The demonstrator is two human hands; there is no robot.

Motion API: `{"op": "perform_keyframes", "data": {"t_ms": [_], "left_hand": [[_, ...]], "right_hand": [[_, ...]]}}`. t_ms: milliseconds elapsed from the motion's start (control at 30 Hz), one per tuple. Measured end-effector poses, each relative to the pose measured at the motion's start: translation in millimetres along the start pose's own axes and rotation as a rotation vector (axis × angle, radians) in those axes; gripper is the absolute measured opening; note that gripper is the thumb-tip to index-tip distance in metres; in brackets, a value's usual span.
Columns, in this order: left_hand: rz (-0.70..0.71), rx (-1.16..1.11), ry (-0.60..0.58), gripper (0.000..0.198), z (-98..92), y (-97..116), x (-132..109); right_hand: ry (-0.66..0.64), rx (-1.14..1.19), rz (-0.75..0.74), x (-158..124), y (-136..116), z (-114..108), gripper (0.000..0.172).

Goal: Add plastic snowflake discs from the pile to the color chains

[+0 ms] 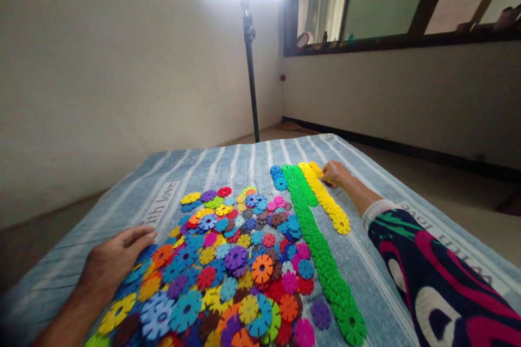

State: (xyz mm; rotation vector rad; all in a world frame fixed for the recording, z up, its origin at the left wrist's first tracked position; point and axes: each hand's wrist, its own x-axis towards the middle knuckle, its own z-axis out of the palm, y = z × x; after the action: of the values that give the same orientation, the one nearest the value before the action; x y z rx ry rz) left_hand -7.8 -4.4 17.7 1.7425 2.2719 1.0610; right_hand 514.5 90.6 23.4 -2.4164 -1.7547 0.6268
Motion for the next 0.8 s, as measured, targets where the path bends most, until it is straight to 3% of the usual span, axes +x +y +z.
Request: {"op": "perform_keyframes", "data": {"t_ms": [133, 400, 567, 667, 733, 800], "left_hand": [[-0.089, -0.014, -0.077, 0.032, -1.5, 1, 0], [-0.050, -0.084, -0.058, 0.027, 3.0, -4, -2], [-0.037, -0.152, -0.052, 0.026, 7.8, -8, -3], [-0.049, -0.174, -0.059, 0.027, 8.8, -8, -4], [-0.046, -0.180, -0.059, 0.028, 9.6, -8, -5], [-0.028, -0.183, -0.062, 0.028, 10.9, -8, -5]], "right_hand": [[0.024, 0.021, -0.009, -4, 0, 1, 0.032], [0.122, 0.077, -0.135, -37, -1, -9, 0.026], [0.152, 0.161, -0.363, -100, -24, -3, 0.023], [0.141, 0.191, -0.514, -154, -44, 20, 0.021], [0.146, 0.192, -0.699, -192, -58, 41, 0.019], [0.202, 0.180, -0.816, -230, -73, 63, 0.014]]}}
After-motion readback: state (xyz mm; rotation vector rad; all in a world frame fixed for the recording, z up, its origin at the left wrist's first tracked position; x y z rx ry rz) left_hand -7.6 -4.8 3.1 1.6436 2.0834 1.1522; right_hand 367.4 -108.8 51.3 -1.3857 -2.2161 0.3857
